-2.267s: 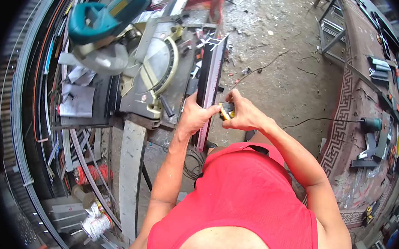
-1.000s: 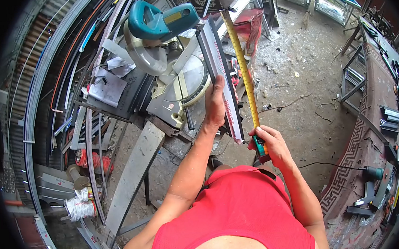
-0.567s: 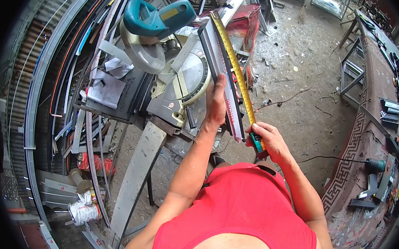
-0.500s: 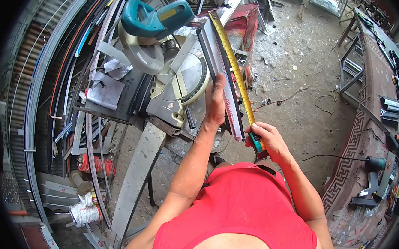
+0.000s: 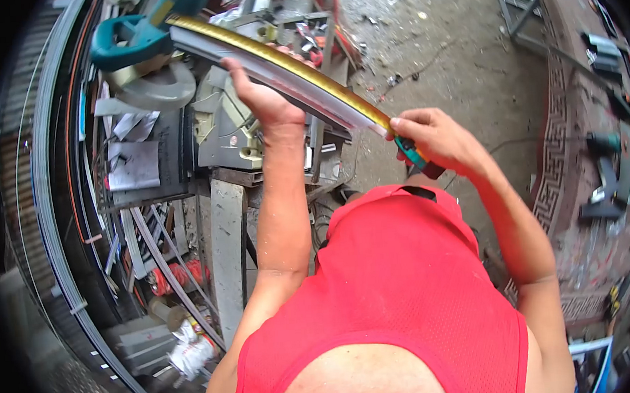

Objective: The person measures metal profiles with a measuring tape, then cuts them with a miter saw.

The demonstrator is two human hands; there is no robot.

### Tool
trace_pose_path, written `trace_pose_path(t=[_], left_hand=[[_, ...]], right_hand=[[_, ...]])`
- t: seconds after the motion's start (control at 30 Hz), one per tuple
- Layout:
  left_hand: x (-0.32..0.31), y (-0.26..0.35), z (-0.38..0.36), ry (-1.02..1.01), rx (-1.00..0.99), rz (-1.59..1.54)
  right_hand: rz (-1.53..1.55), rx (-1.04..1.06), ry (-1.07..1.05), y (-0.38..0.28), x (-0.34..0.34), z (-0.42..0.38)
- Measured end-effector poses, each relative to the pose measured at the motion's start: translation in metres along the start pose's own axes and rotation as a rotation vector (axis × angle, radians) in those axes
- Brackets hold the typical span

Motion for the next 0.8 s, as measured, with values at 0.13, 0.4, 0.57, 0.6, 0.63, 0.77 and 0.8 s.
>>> trace_pose_path(t=[0.13, 0.4, 0.57, 0.6, 0.63, 0.77, 0.8], left_hand=[[-0.010, 0.003, -0.004, -0.005, 0.119, -0.117], [-0.020, 0.008, -0.004, 0.008, 0.088, -0.119], [-0.020, 0.007, -0.003, 0.021, 0.080, -0.087], [-0.017, 0.005, -0.001, 0.007, 0.085, -0.094], [-0.016, 0.005, 0.000, -0.008, 0.090, -0.101], [-0.012, 0.004, 0.001, -0.011, 0.098, -0.113], [-0.012, 0.004, 0.001, -0.010, 0.095, -0.115]], right_hand=[[-0.075, -0.052, 0.034, -0.018, 0.015, -0.018], [-0.118, -0.063, 0.052, -0.011, 0.026, -0.027], [-0.095, -0.100, 0.077, -0.017, 0.028, -0.027], [-0.093, -0.103, 0.073, -0.016, 0.029, -0.026], [-0.092, -0.104, 0.069, -0.016, 0.030, -0.025], [-0.114, -0.092, 0.072, -0.017, 0.030, -0.024], [-0.111, -0.100, 0.070, -0.018, 0.029, -0.025]])
Point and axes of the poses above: each hand's wrist, its own z-axis towards the middle knuckle, its own x-axis out of the back of the hand, y = z × x, the point moved 1 cm from there along z, towards the middle knuckle, and after that the axes turned 15 degrees about y, right-handed, at the moved point
